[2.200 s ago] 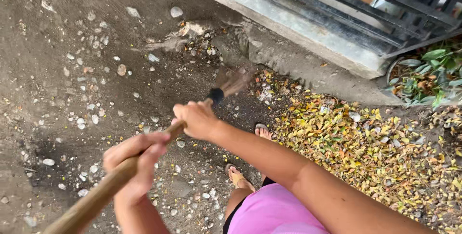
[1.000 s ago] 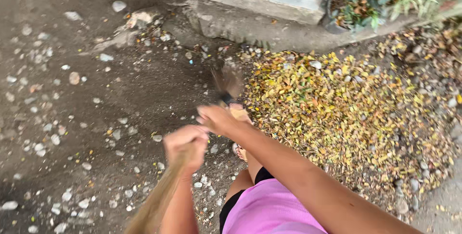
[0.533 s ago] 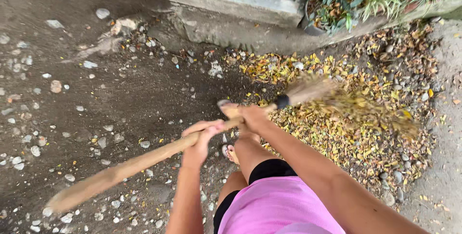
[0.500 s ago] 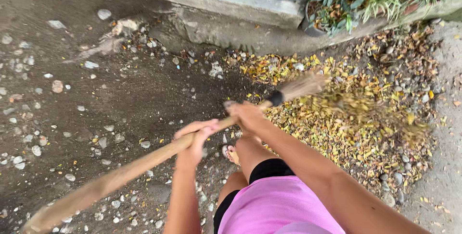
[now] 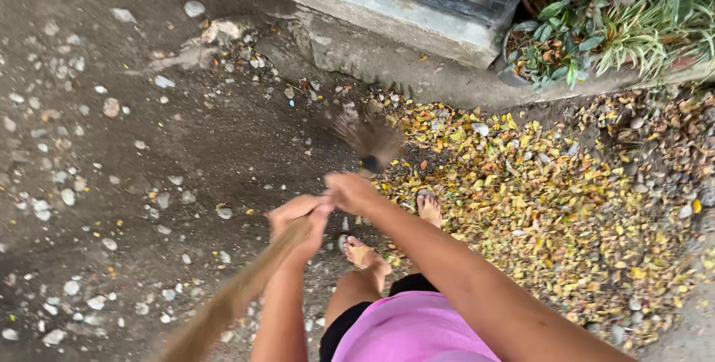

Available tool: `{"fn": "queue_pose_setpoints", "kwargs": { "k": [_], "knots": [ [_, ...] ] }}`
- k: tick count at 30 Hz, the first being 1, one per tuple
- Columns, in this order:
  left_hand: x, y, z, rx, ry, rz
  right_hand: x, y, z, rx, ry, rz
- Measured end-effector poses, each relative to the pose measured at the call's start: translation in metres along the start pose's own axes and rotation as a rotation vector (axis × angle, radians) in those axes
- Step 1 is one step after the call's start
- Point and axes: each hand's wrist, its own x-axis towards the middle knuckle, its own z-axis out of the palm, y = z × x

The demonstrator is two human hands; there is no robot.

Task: The person sweeps leaves and dirt across the outdoor ground into a pile using a broom.

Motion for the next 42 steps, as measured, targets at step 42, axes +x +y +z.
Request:
{"fn": "queue_pose_setpoints", "kwargs": {
  "k": [42],
  "knots": [
    [0.204,0.135,0.179,0.155,-0.035,0.268,0.052,0.089,-0.259,0.289,0.261,-0.379]
  ]
}}
